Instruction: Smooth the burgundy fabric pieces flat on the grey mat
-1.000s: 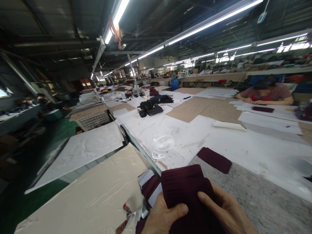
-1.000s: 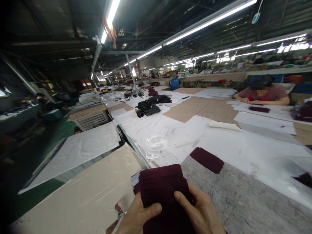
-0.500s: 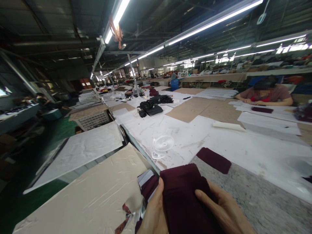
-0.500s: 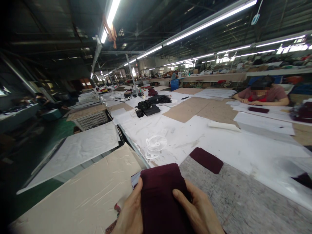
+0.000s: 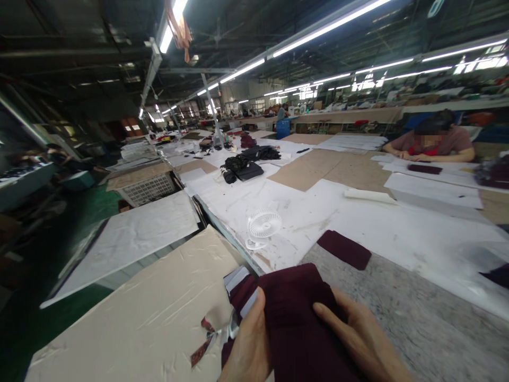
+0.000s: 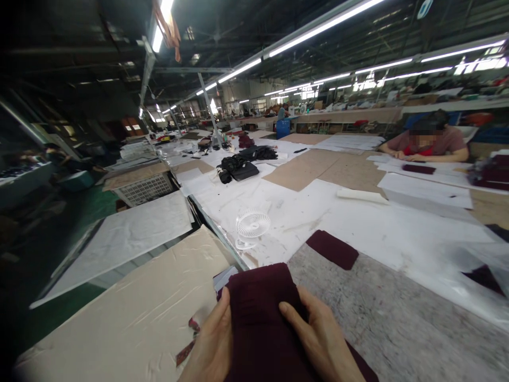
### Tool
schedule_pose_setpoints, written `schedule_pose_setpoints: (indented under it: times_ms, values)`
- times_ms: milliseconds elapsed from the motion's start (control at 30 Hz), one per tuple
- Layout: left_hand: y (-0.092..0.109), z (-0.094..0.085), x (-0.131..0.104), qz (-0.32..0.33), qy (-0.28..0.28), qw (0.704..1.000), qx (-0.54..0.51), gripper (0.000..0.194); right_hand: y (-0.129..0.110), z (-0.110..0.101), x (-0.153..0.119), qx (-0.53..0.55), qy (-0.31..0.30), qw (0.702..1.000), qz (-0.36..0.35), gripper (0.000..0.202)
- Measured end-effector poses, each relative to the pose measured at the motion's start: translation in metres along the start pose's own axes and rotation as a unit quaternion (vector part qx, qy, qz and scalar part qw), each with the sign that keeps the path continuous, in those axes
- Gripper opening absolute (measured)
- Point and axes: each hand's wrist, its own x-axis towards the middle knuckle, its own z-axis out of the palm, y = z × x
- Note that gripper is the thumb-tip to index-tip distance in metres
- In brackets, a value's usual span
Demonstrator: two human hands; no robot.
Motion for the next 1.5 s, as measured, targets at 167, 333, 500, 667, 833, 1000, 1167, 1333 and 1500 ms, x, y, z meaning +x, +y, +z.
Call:
schedule_pose_setpoints:
  times_ms: [167, 333, 500, 667, 833, 1000, 1167, 1333, 1500]
  values:
    - [-0.011, -0.007, -0.006, 0.040, 0.087, 0.992, 0.087, 0.044, 0.016, 0.004, -0.001, 0.004, 0.004, 1.000, 0.016, 0.035]
    - [-0.014, -0.002, -0.002, 0.027, 0.078, 0.989, 0.119, 0.049, 0.019, 0.006, 0.004, 0.030, 0.012, 0.999, 0.015, 0.033]
    - [-0.012, 0.001, 0.004, 0.071, 0.118, 0.983, 0.124, 0.045, 0.020, 0.002, 0.004, 0.081, 0.058, 0.993, 0.065, 0.040]
    - [-0.003, 0.002, 0.007, 0.116, 0.112, 0.977, 0.137, 0.047, 0.025, -0.005, -0.001, -0.066, 0.131, 0.985, -0.093, 0.026]
    - [0.000, 0.004, 0.007, 0.117, 0.109, 0.976, 0.150, 0.037, 0.021, -0.003, 0.000, -0.169, 0.067, 0.976, -0.119, 0.030]
    - [0.002, 0.005, 0.007, 0.122, 0.107, 0.976, 0.144, 0.041, 0.016, -0.002, 0.002, -0.144, 0.080, 0.982, -0.091, 0.028]
    - [0.005, 0.008, 0.005, 0.107, 0.129, 0.981, 0.095, 0.028, 0.012, -0.004, -0.002, -0.113, 0.060, 0.992, 0.004, 0.032]
    - [0.008, 0.013, 0.003, 0.062, 0.065, 0.996, 0.020, 0.027, 0.006, -0.006, 0.000, -0.115, 0.055, 0.991, 0.037, 0.034]
    - [0.009, 0.011, 0.001, 0.055, 0.057, 0.997, 0.005, 0.028, -0.001, -0.007, 0.004, -0.141, 0.042, 0.989, 0.011, 0.036]
